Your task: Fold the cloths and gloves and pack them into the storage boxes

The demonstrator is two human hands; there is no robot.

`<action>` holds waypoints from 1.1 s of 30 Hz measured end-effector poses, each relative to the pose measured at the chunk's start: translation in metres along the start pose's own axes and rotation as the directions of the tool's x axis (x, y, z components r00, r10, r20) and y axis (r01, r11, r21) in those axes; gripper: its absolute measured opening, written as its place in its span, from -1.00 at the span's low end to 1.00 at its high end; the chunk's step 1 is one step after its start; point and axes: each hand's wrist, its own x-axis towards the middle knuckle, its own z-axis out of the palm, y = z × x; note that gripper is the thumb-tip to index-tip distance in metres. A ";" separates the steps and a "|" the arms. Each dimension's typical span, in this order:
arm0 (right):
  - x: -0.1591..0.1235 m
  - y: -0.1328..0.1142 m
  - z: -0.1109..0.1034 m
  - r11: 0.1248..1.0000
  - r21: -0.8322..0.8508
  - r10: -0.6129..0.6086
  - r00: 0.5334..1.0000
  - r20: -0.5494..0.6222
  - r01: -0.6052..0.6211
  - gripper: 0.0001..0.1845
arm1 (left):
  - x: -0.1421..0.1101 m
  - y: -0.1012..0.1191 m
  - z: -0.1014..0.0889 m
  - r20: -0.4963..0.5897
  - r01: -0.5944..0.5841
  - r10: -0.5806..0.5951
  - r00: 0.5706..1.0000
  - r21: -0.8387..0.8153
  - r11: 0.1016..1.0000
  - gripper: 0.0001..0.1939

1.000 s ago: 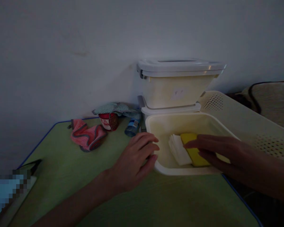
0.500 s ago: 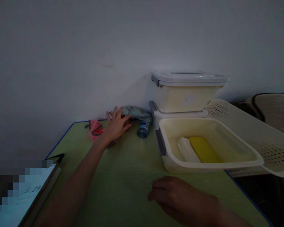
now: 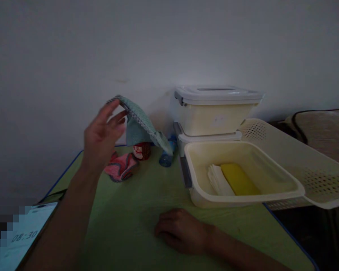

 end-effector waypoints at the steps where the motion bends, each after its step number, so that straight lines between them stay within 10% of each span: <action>1: 0.000 0.000 -0.001 1.000 0.012 -0.001 1.000 0.000 0.001 -0.79 | 0.003 0.006 -0.006 -0.031 -0.032 0.029 0.999 -0.112 0.993 -0.56; 6: 0.001 0.001 -0.002 0.997 0.063 0.050 0.997 -0.057 -0.046 -0.78 | 0.001 0.020 -0.017 0.183 0.157 -0.112 0.977 -0.249 0.956 -0.82; 9: 0.001 0.000 -0.001 0.998 0.056 0.035 0.996 -0.079 -0.031 -0.80 | -0.012 0.016 -0.014 0.484 0.392 -0.397 0.780 0.118 0.912 -0.74; 12: -0.001 -0.001 0.002 1.000 0.019 0.018 0.994 -0.104 -0.016 -0.81 | -0.029 0.003 -0.015 0.412 0.411 -0.674 0.614 0.562 0.718 -0.66; 14: -0.004 -0.002 0.004 0.999 -0.012 0.030 0.989 -0.143 -0.032 -0.79 | -0.043 -0.012 -0.022 0.198 0.354 -0.755 0.625 0.790 0.500 -0.62; 18: -0.006 -0.005 0.009 0.992 -0.075 0.082 0.960 -0.266 -0.105 -0.54 | -0.074 -0.043 -0.037 0.122 0.332 -0.774 0.621 0.854 0.401 -0.50; 26: -0.002 -0.013 0.006 0.964 -0.226 0.115 0.986 -0.122 -0.141 -0.78 | -0.080 -0.078 -0.039 0.281 0.265 -0.757 0.590 0.818 0.511 -0.69; 33: -0.005 -0.020 0.002 0.949 -0.280 0.131 0.988 -0.075 -0.147 -0.74 | -0.091 -0.085 -0.011 0.375 0.172 -0.610 0.698 0.739 0.652 -0.64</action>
